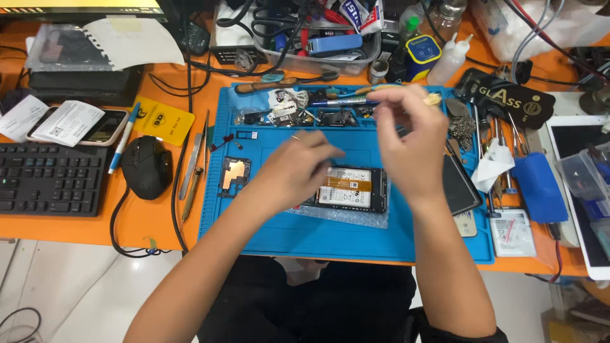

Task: The person is repairing a smartphone on a blue work mat. They handle the phone's internal components, including the battery and motherboard, and use a screwdriver to manipulate screws. The person also handles a small plastic bag containing parts.

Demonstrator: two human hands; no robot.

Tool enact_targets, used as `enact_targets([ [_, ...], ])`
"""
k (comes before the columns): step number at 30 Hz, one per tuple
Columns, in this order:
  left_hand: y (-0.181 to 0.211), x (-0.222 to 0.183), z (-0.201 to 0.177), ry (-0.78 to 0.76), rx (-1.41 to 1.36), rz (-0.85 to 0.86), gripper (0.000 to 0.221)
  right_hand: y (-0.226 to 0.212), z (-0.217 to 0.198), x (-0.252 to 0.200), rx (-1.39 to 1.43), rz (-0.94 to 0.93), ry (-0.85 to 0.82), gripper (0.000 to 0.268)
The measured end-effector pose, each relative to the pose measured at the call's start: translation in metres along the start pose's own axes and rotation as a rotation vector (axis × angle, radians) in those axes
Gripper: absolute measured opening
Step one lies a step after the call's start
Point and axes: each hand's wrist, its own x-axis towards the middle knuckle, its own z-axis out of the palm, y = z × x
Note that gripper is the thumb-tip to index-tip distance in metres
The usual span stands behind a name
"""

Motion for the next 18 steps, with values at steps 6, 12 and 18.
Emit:
enact_targets([
  [6,-0.008,-0.039,0.010,0.190,0.205,0.191,0.045,0.018,-0.032,0.005,0.150,0.041,0.448,0.014],
  [12,-0.015,-0.043,0.026,-0.020,0.369,0.066,0.109,0.029,-0.060,0.007,0.043,-0.123,0.600,0.012],
  [18,-0.013,-0.046,0.028,-0.008,0.404,0.059,0.104,0.028,-0.068,-0.036,-0.836,0.085,-0.255,0.055],
])
